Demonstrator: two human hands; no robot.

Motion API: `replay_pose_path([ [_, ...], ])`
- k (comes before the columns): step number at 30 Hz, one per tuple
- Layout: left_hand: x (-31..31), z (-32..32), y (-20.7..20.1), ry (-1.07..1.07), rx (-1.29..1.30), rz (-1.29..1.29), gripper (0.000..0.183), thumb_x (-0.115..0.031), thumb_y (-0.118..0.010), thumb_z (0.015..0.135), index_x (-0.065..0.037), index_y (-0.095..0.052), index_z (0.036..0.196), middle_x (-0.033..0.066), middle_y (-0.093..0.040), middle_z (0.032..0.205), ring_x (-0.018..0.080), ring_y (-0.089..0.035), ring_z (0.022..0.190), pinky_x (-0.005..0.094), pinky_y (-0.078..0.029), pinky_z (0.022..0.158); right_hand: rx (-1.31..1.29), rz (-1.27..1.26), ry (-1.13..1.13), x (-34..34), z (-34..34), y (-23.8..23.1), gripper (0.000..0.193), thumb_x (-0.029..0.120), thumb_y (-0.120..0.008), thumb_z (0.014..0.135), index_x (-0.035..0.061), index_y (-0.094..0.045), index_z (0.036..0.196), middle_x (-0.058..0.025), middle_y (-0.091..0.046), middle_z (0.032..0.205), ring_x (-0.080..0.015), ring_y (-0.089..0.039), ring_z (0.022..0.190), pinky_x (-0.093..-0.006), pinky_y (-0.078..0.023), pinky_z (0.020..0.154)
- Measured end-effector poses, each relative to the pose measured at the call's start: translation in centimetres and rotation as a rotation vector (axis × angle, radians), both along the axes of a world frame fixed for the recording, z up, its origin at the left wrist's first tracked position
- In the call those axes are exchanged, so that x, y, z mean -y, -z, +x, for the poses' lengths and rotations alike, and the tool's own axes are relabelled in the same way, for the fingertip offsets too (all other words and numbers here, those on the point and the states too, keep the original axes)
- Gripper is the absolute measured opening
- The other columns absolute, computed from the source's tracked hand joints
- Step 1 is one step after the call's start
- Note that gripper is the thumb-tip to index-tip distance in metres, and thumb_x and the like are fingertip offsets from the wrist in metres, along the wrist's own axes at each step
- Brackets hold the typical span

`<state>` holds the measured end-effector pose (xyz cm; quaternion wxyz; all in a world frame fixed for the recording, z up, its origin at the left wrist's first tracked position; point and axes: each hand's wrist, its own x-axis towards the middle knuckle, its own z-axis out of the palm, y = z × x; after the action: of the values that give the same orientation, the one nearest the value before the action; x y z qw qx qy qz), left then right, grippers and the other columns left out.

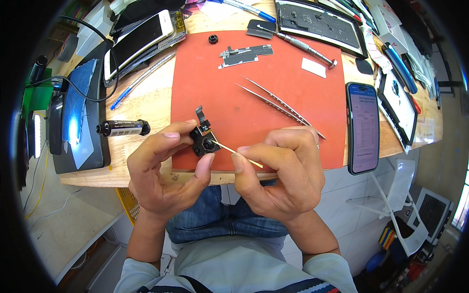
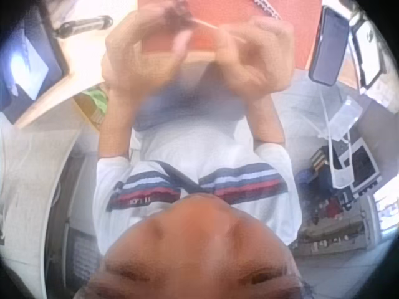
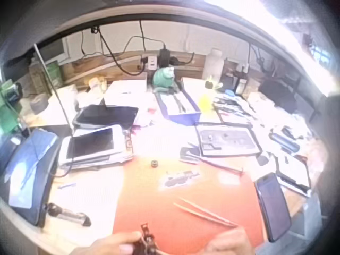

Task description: The person retrieves a small bottle and a toothpick, then uses the toothpick to clean the lenses of a camera module assembly on a workbench. The person briefly walks to a kitchen area to pick up the toothpick before returning to the workbench to continue cleaning.

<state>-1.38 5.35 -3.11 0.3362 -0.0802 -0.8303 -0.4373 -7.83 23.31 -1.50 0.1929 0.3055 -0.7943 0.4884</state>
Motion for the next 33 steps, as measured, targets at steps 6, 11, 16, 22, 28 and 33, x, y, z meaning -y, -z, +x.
replay_pose_path([
  [6, -0.01, -0.03, -0.06, -0.002, -0.001, -0.001, 0.054, 0.001, -0.083, 0.078, 0.004, -0.049, 0.12, 0.0187, -0.068, 0.104, 0.0331, -0.075, 0.091, 0.0353, -0.064, 0.07, 0.0, 0.003, -0.003, -0.01, -0.02, 0.08, 0.023, 0.003, -0.082, 0.067, 0.0076, -0.071, 0.087, -0.0044, -0.056, 0.078, -0.018, -0.053, 0.066, -0.0316, -0.037, 0.063],
  [11, 0.02, 0.02, -0.05, -0.002, 0.003, -0.005, 0.055, 0.002, -0.083, 0.078, 0.005, -0.049, 0.12, 0.0179, -0.068, 0.105, 0.0338, -0.075, 0.092, 0.0358, -0.064, 0.07, 0.008, 0.004, 0.0, -0.05, 0.1, -0.06, 0.023, 0.003, -0.081, 0.067, 0.0073, -0.071, 0.087, -0.0045, -0.056, 0.078, -0.0182, -0.053, 0.066, -0.0315, -0.038, 0.063],
  [16, -0.03, -0.06, -0.03, -0.002, -0.006, -0.002, 0.053, 0.001, -0.083, 0.078, 0.005, -0.049, 0.12, 0.0181, -0.068, 0.104, 0.0338, -0.075, 0.092, 0.0356, -0.064, 0.071, 0.008, 0.002, -0.004, -0.06, 0.05, -0.04, 0.023, 0.004, -0.081, 0.067, 0.0074, -0.071, 0.087, -0.0043, -0.056, 0.078, -0.018, -0.053, 0.066, -0.0317, -0.037, 0.063],
  [22, 0.01, -0.11, -0.02, -0.001, -0.01, 0.001, 0.053, 0.001, -0.082, 0.078, 0.005, -0.05, 0.119, 0.0224, -0.069, 0.104, 0.0333, -0.075, 0.09, 0.035, -0.063, 0.07, -0.007, 0.003, -0.005, -0.08, 0.02, -0.06, 0.022, 0.004, -0.081, 0.068, 0.0076, -0.071, 0.087, -0.0039, -0.056, 0.077, -0.0175, -0.053, 0.066, -0.0314, -0.037, 0.063],
  [28, -0.04, -0.11, -0.05, -0.012, -0.007, -0.001, 0.053, 0.001, -0.083, 0.078, 0.004, -0.05, 0.12, 0.0225, -0.07, 0.104, 0.0318, -0.075, 0.088, 0.0337, -0.063, 0.069, 0.006, -0.006, 0.004, 0.02, 0.05, 0.0, 0.022, 0.003, -0.081, 0.067, 0.0067, -0.071, 0.086, -0.0044, -0.056, 0.077, -0.0179, -0.053, 0.065, -0.0315, -0.038, 0.063],
  [33, -0.04, -0.2, -0.11, -0.011, -0.012, 0.003, 0.052, 0.001, -0.083, 0.078, 0.004, -0.051, 0.12, 0.0234, -0.07, 0.104, 0.0308, -0.075, 0.088, 0.0331, -0.063, 0.069, 0.0, -0.009, 0.0, -0.05, 0.03, -0.01, 0.022, 0.003, -0.08, 0.066, 0.0062, -0.07, 0.086, -0.005, -0.056, 0.077, -0.0183, -0.053, 0.066, -0.0313, -0.038, 0.062],
])
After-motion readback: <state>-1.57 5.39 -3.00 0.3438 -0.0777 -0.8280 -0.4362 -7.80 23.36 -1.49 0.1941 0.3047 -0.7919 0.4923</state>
